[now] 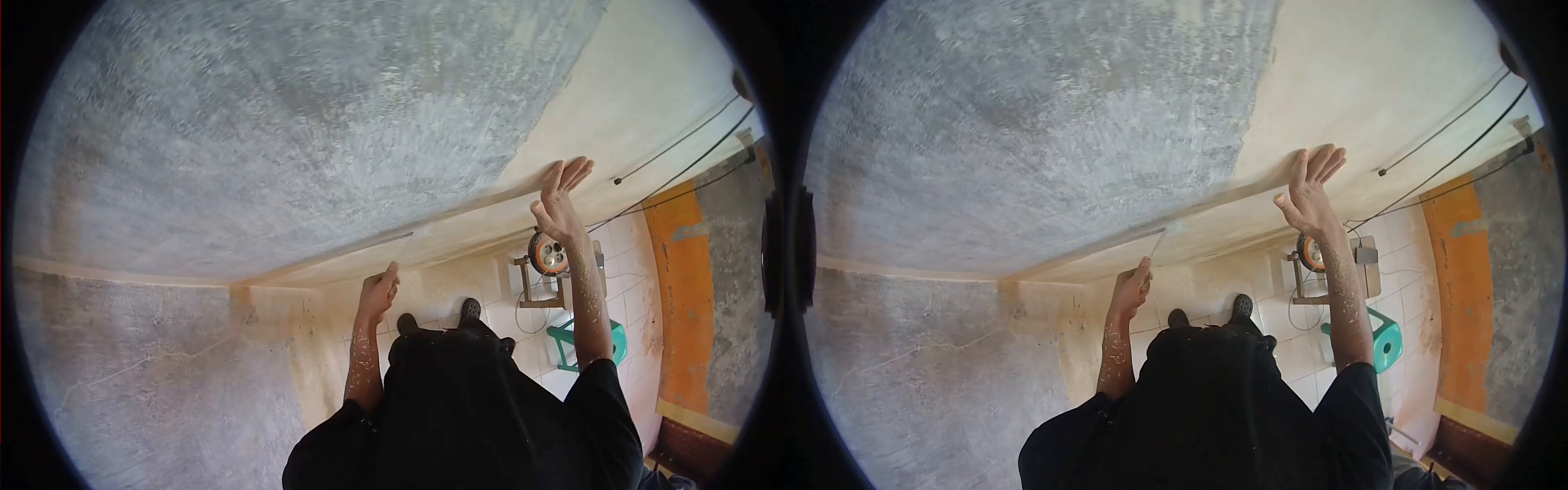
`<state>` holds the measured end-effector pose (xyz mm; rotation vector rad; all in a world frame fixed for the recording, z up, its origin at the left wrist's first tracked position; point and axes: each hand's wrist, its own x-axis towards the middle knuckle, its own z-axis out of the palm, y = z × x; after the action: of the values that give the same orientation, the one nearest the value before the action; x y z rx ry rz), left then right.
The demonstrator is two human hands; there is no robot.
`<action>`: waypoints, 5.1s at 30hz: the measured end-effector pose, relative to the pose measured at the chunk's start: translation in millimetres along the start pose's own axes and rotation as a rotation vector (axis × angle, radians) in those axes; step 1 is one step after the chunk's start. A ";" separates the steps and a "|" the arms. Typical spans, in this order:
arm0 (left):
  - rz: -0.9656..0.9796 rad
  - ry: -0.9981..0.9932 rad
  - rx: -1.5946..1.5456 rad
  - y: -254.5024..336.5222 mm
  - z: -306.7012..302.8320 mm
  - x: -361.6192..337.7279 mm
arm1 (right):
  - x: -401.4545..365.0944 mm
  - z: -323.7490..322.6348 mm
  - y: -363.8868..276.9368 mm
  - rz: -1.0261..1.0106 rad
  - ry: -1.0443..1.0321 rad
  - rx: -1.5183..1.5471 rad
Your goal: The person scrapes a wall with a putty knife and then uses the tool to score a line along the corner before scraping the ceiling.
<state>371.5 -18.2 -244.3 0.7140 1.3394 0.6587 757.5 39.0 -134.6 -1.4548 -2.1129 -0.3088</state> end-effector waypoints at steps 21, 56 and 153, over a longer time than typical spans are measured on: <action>0.078 -0.007 0.055 1.6 23.0 -4.7 | 7.1 13.7 -4.3 -0.010 0.171 0.061; 0.074 -0.005 -0.012 18.6 30.9 -30.2 | 2.1 13.6 1.4 -0.023 0.117 0.129; 0.244 -0.056 0.205 -29.6 -0.8 10.4 | 10.6 -46.1 -9.1 0.300 0.185 0.809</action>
<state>372.5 -28.6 -273.9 1.0665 1.2910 0.6946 760.6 21.8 -89.7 -1.1501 -1.5466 0.4624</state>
